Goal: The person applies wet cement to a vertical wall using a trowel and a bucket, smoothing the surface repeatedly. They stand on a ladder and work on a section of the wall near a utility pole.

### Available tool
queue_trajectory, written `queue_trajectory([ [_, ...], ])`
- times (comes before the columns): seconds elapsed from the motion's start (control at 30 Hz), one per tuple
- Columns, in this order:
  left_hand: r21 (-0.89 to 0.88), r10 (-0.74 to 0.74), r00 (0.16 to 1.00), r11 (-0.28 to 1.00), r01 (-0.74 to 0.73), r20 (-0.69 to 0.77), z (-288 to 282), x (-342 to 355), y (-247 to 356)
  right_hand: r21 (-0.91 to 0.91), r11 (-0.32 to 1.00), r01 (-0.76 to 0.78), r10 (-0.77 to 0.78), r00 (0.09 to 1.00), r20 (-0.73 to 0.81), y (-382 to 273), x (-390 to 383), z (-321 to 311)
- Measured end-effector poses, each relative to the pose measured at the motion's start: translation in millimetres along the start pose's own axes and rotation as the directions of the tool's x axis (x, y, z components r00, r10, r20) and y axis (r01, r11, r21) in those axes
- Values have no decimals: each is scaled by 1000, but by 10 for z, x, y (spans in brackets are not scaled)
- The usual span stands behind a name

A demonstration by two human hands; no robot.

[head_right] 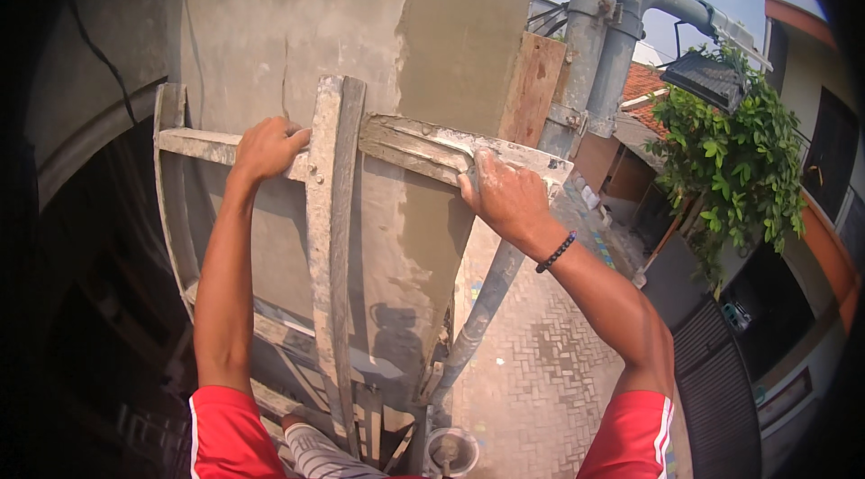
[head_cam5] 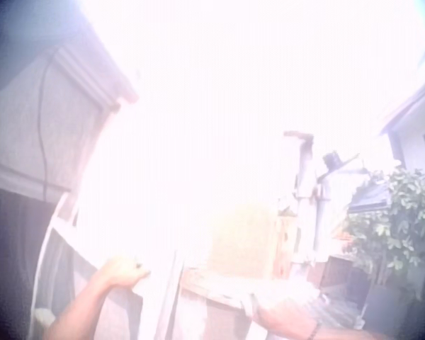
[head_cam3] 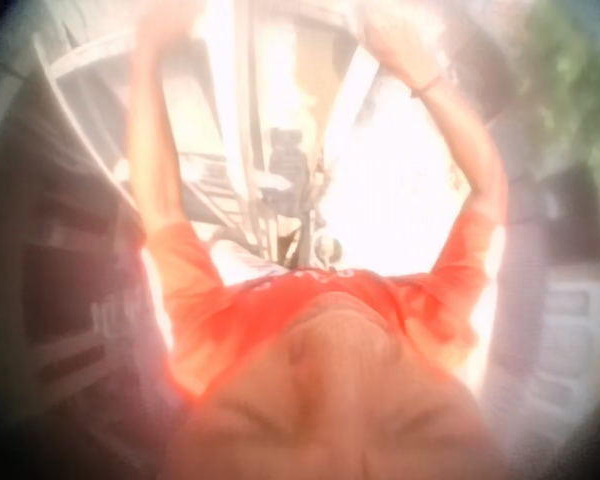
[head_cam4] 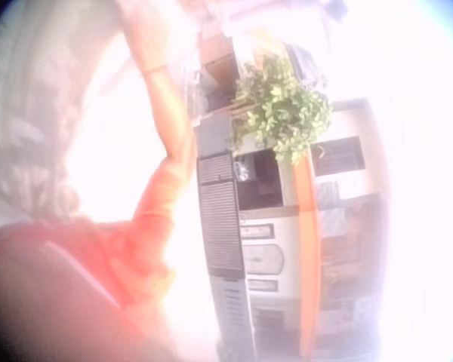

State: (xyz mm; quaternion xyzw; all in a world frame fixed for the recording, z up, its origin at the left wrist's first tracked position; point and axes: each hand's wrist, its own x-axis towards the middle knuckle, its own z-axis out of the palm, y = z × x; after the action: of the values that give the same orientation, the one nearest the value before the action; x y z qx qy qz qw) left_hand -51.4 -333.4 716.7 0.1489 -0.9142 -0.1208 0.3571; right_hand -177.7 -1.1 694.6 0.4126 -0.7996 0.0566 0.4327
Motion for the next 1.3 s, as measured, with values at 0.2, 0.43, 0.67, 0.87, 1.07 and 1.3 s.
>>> queue_trajectory([
  [0.2, 15, -44, 998, 999, 44, 47, -31, -20, 34, -133, 990, -35, 60, 981, 183, 76, -36, -52],
  [0.43, 17, -38, 999, 999, 37, 18, 10, 12, -5, -209, 976, -58, 86, 988, 127, 836, -687, -242],
  [0.67, 34, -41, 999, 999, 40, 19, 44, 31, 17, -180, 983, -44, 37, 998, -42, 1091, -1081, -481],
  [0.87, 40, -29, 999, 999, 27, 32, 24, 27, -39, -292, 936, 198, -218, 975, -36, 526, -419, -325],
  [1.07, 18, -33, 999, 999, 33, 7, 56, 23, -59, -357, 934, 14, -17, 1000, -4, 631, 98, -693],
  [1.3, 19, -37, 999, 999, 37, -3, 17, -3, -22, -194, 958, -213, 182, 969, -165, 900, -677, -944],
])
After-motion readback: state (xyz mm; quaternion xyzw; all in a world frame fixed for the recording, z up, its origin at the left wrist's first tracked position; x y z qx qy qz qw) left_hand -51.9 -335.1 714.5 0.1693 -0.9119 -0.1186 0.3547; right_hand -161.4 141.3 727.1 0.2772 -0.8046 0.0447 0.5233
